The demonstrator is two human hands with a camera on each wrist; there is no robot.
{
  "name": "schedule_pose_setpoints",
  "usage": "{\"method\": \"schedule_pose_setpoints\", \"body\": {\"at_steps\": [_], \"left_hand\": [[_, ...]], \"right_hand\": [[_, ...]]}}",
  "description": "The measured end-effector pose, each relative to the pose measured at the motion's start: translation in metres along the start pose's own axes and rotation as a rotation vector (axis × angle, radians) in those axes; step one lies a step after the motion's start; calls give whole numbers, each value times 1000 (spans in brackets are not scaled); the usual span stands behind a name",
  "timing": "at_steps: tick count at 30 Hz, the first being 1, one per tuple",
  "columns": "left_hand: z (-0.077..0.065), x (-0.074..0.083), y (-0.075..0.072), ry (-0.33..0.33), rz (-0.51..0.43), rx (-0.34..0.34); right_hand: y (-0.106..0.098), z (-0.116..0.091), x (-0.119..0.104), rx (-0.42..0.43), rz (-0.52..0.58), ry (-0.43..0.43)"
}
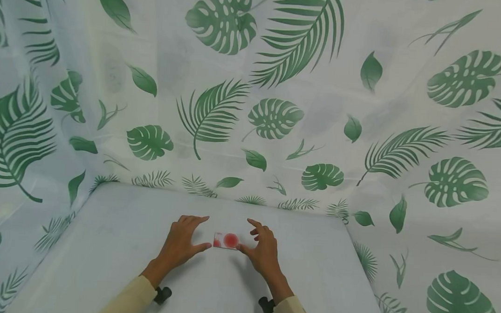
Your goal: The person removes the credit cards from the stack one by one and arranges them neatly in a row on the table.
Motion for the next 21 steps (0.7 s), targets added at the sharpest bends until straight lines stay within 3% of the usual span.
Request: {"method": "schedule_pose_setpoints", "body": {"at_steps": [6,15,21], "left_hand": [[3,-7,10,-36,-58,-22],[9,-9,27,25,-106,11],[12,-13,40,16,-113,0]], "right_hand": [[12,1,12,-34,52,51],[26,3,27,-63,84,99],[36,4,35,-96,91,128]]}}
Point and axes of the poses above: each hand's wrist, its own z-axis towards the middle knuckle, its own y-axis out of the palm, x = y × z, the point moved 9 cm from there along z, towards the middle knuckle, and after that the axes turned 9 degrees about -y, right-handed, at the moved point
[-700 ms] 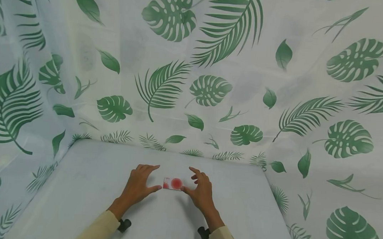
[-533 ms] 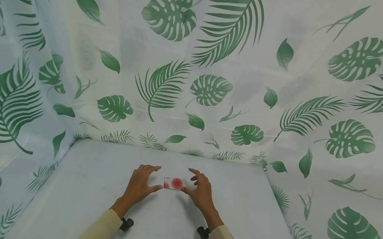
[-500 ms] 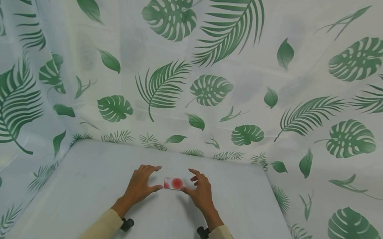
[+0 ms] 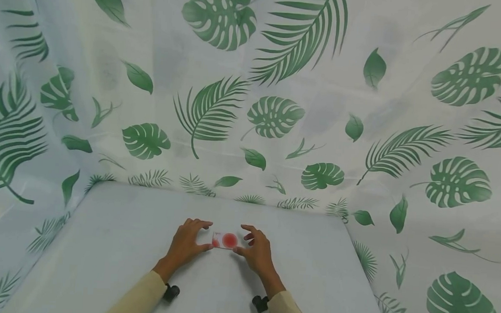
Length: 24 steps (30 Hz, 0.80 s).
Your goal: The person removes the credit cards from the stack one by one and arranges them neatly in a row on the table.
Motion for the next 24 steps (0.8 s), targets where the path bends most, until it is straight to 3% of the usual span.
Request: {"method": "schedule_pose_setpoints", "body": {"at_steps": [8,24], "left_hand": [[4,-5,16,-46,45,-70],[14,-3,30,-3,136,-78]], "right_hand": [[14,6,9,-29,-13,23],[29,14,13,-68,-99,10]]}}
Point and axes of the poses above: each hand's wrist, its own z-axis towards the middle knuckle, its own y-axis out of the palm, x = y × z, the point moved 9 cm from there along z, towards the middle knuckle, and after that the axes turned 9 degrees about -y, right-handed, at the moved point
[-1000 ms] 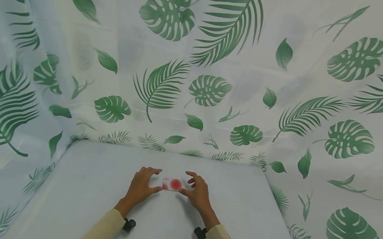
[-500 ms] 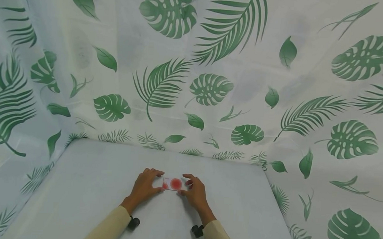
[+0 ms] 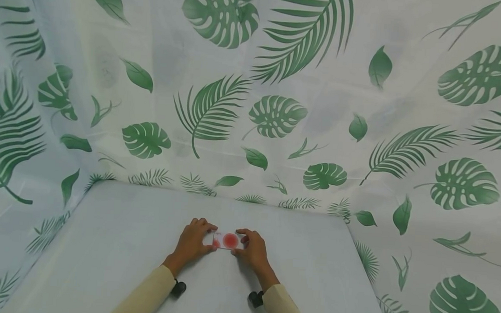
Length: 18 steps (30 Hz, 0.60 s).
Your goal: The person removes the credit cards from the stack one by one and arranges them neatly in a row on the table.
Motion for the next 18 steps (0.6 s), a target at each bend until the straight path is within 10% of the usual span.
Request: {"method": "schedule_pose_setpoints", "body": {"at_steps": [18], "left_hand": [[1,4,-5,19,-9,-2]], "right_hand": [[-5,-1,-10,-11,39,-19]]}}
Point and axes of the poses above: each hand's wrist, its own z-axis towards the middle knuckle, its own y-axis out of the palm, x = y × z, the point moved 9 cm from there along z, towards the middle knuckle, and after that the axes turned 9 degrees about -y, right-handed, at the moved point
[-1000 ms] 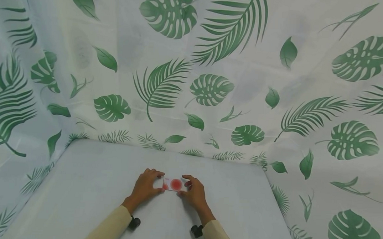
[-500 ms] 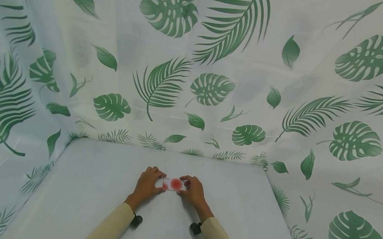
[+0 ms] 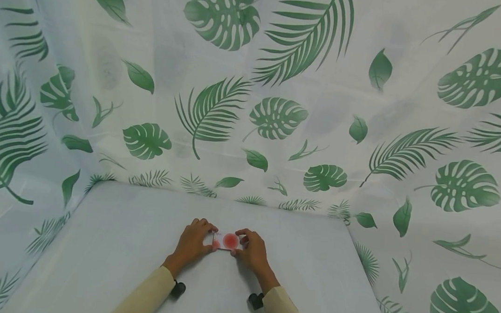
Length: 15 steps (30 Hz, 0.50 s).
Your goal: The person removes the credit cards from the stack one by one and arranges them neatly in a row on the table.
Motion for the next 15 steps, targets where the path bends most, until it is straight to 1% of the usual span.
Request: {"method": "schedule_pose_setpoints", "body": {"at_steps": [5,8,11,15], "left_hand": [[3,4,-10,10,-29,4],[3,6,-15,25,-37,18],[1,6,-19,45,-40,41],[-6,8,-28,70,-53,78]], "right_hand": [[-5,0,-6,13,31,-6],[-9,-1,-12,29,34,-33],[-11,-2,-18,42,38,-54],[-11,-4,-23,52,37,-62]]}}
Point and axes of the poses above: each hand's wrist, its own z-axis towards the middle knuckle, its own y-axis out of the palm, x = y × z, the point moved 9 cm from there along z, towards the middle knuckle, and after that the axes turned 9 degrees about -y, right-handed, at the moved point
